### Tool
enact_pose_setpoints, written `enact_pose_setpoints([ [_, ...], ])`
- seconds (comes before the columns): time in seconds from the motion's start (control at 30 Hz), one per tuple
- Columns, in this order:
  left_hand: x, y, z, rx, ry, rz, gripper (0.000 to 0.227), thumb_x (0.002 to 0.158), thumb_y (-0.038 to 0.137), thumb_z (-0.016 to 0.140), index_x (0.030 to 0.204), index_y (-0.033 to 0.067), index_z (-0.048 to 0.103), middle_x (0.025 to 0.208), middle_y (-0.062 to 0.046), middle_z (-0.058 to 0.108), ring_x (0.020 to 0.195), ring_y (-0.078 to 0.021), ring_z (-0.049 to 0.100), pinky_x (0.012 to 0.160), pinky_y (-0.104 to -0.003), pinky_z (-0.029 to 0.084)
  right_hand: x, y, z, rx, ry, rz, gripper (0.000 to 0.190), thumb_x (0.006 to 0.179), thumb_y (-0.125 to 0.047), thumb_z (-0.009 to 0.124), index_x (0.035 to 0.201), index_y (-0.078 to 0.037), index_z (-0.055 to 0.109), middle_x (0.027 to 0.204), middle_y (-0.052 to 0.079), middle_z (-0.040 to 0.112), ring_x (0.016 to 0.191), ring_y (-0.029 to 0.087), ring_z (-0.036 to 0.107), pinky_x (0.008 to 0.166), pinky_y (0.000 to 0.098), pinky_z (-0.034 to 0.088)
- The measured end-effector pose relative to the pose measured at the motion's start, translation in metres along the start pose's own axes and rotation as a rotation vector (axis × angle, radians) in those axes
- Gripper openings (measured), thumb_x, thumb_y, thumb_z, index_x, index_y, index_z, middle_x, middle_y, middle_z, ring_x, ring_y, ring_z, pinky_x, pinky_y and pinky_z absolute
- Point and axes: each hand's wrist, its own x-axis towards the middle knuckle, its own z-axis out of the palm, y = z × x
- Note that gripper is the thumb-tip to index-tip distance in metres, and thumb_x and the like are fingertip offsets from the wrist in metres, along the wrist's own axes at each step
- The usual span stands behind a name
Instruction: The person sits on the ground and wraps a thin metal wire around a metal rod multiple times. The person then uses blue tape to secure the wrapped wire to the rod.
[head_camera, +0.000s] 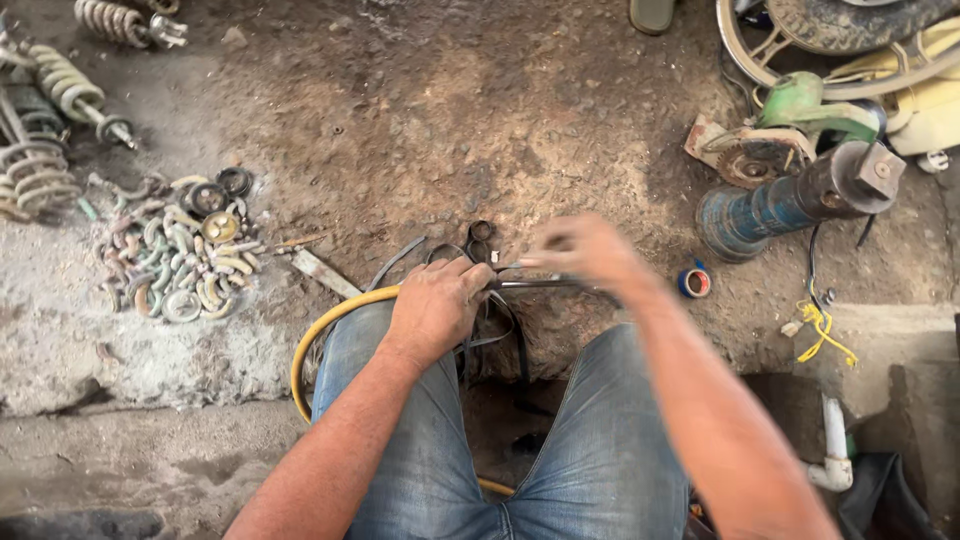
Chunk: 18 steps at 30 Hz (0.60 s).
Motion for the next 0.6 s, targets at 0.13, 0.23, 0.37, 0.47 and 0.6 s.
enact_pose_setpoints([
  [0.13,-0.003,-0.001,0.001,-0.076,0.021,0.022,0.026,0.081,0.022,0.076,0.105,0.0142,0.071,0.090,-0.005,0.067,0.089,-0.0304,0.067,0.076,-0.046,0.052,-0.040,0.023,-0.048,0.238,-0.012,0.241,0.021,0.077,-0.018,0.087,0.093,-0.007,0.077,0.087,0.003,0.072,0.079,0.013,0.065,0.070,0.0288,0.054],
  [0.23,-0.001,0.003,0.000,-0.109,0.047,0.051,0.025,0.080,0.020,0.077,0.105,0.0142,0.072,0.089,-0.004,0.068,0.089,-0.0296,0.067,0.077,-0.045,0.052,-0.046,0.036,-0.064,0.195,-0.022,0.110,0.022,0.077,-0.014,0.085,0.097,-0.008,0.078,0.085,0.003,0.075,0.078,0.010,0.066,0.068,0.0264,0.053],
  [0.37,-0.004,0.005,-0.002,-0.108,0.032,0.037,0.023,0.082,0.021,0.077,0.104,0.0147,0.074,0.088,-0.003,0.068,0.088,-0.0287,0.067,0.076,-0.044,0.051,-0.033,0.042,-0.063,0.068,-0.038,0.250,0.023,0.078,-0.014,0.086,0.099,-0.008,0.079,0.083,0.005,0.077,0.073,0.014,0.068,0.066,0.0294,0.053],
  [0.47,-0.005,0.002,-0.004,-0.079,0.047,0.019,0.022,0.081,0.020,0.077,0.102,0.0131,0.073,0.088,-0.003,0.068,0.088,-0.0284,0.067,0.075,-0.045,0.051,-0.026,0.052,-0.067,-0.002,-0.072,0.167,0.024,0.078,-0.014,0.086,0.100,-0.009,0.079,0.085,0.004,0.077,0.076,0.014,0.069,0.070,0.0295,0.055],
  [0.6,-0.003,-0.003,-0.005,-0.157,0.089,0.035,0.022,0.080,0.018,0.077,0.101,0.0136,0.073,0.092,-0.003,0.070,0.087,-0.0291,0.067,0.075,-0.044,0.052,-0.022,0.086,-0.076,-0.036,0.067,0.193,0.031,0.073,-0.017,0.086,0.103,-0.012,0.080,0.088,0.004,0.079,0.081,0.017,0.073,0.077,0.0352,0.059],
])
